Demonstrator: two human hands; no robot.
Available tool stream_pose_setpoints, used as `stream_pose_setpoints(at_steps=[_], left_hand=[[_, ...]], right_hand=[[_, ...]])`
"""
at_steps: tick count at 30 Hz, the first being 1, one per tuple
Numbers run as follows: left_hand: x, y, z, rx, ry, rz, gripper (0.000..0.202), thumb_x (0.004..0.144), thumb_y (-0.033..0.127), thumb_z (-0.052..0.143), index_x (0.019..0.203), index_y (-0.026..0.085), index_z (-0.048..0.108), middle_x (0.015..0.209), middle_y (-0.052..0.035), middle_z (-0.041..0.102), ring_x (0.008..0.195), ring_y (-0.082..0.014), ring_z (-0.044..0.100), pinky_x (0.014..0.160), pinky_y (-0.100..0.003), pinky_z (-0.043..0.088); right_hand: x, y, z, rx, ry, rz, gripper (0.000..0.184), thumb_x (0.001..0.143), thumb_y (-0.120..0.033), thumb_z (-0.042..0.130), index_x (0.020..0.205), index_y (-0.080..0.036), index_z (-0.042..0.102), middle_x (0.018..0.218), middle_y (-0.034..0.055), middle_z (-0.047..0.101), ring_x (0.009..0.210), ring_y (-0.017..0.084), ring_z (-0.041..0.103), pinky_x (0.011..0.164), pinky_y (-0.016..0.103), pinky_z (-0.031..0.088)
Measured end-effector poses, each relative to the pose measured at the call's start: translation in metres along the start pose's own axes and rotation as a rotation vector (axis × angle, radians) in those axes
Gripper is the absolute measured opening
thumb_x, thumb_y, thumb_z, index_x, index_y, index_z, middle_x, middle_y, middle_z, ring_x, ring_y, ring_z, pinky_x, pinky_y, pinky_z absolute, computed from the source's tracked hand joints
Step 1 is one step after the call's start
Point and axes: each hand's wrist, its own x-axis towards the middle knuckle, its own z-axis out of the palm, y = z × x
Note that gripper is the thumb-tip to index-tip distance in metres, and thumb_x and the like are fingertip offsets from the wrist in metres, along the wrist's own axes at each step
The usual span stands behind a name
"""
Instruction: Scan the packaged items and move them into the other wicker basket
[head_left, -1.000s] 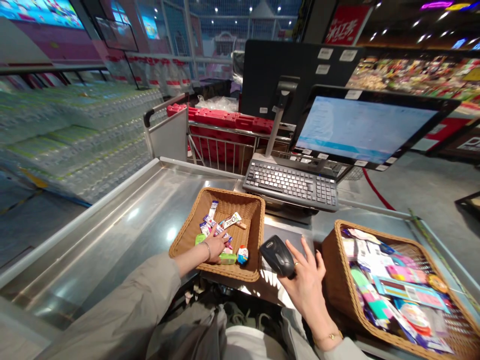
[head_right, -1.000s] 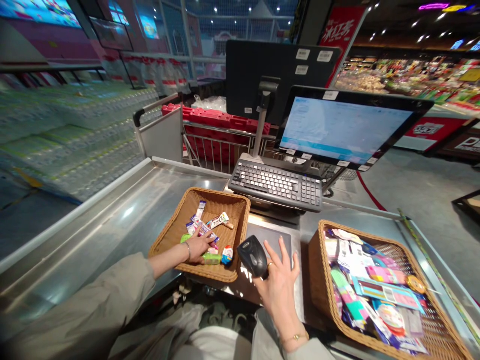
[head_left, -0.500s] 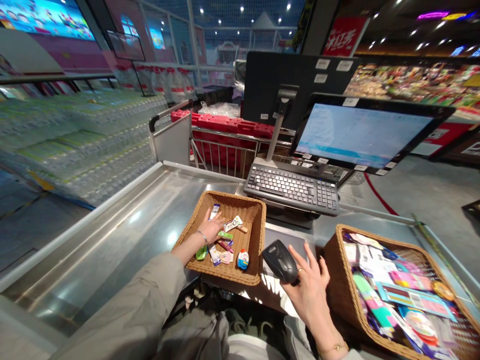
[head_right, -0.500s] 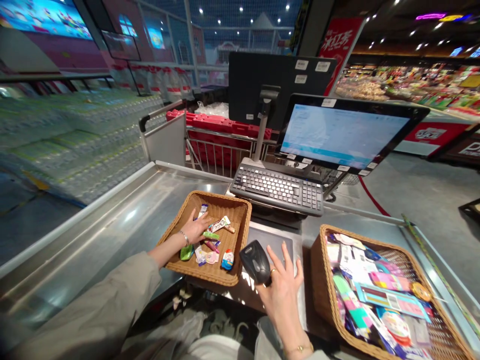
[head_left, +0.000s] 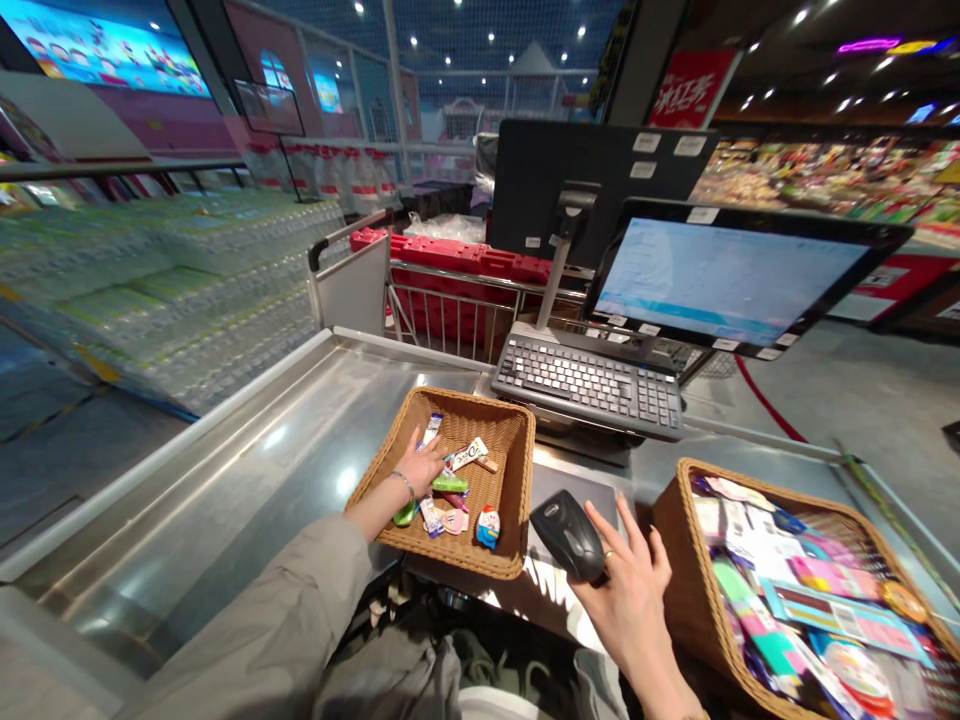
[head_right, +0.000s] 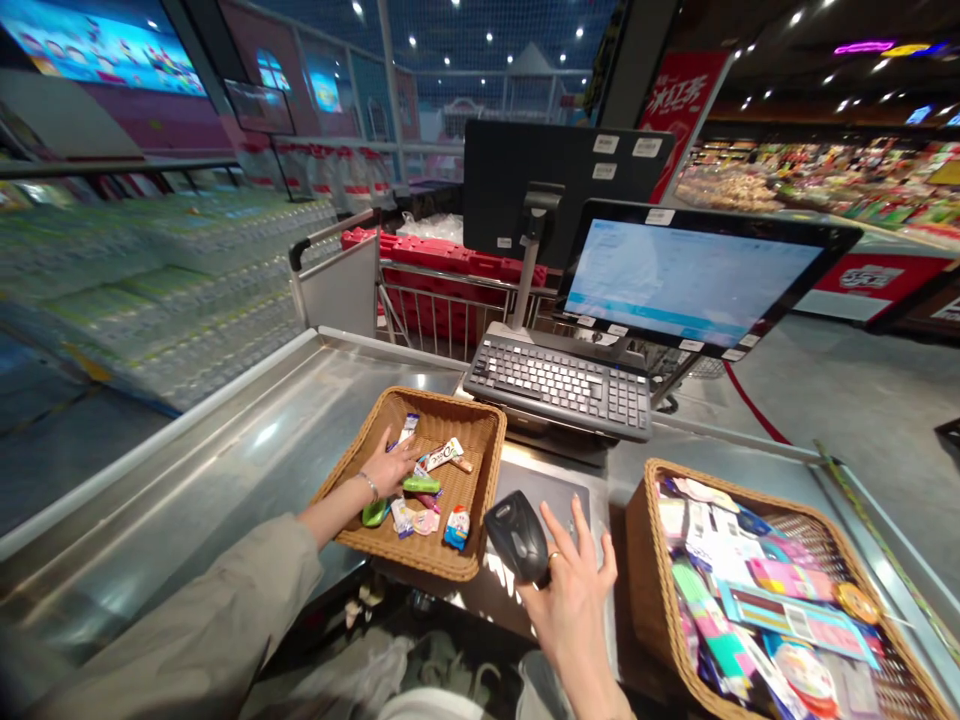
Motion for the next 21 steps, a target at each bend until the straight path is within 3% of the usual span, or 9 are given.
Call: stream_pose_setpoints(at_steps=[4,7,16,21], left_hand=[[-0.002,0.003,-0.001,-0.011,-0.043,-0.036,0.056,0.060,0.044,0.082,0.109,0.024,0.065,0.143,-0.0116,0.051,0.142,-0.0364,0.029,0.107,-0.069,-0.017],[-0.004,0.007,-0.003,-0.023,-0.055,-0.072,0.063,0.060,0.052,0.080,0.113,0.023,0.064,0.145,-0.0146,0.048,0.142,-0.0372,0.028,0.107,-0.069,-0.016],[0.014,0.021,0.000,-0.074,-0.036,-0.183,0.057,0.065,0.061,0.073,0.108,0.024,0.069,0.142,-0.0147,0.051,0.142,-0.0414,0.025,0.108,-0.070,-0.014],[0.035,0.035,0.008,-0.097,-0.069,-0.223,0.040,0.073,0.052,0.070,0.104,0.026,0.071,0.144,-0.0122,0.050,0.143,-0.0374,0.026,0.109,-0.067,-0.014]], right_hand=[[-0.002,0.002,-0.002,0.004,-0.014,-0.009,0.004,0.074,-0.027,0.061,0.076,-0.023,0.062,0.133,0.0028,0.060,0.141,0.033,0.031,0.110,0.061,0.017],[-0.003,0.003,-0.002,-0.002,0.003,-0.014,0.004,0.074,-0.027,0.061,0.073,-0.023,0.061,0.132,0.0030,0.060,0.140,0.033,0.032,0.109,0.061,0.018],[-0.005,0.006,-0.004,0.001,-0.019,0.005,0.004,0.075,-0.026,0.061,0.073,-0.023,0.060,0.134,0.0035,0.059,0.141,0.034,0.030,0.110,0.062,0.017],[-0.005,0.008,-0.005,-0.007,-0.016,0.018,0.003,0.075,-0.025,0.061,0.073,-0.023,0.060,0.135,0.0026,0.058,0.141,0.033,0.030,0.110,0.062,0.017]])
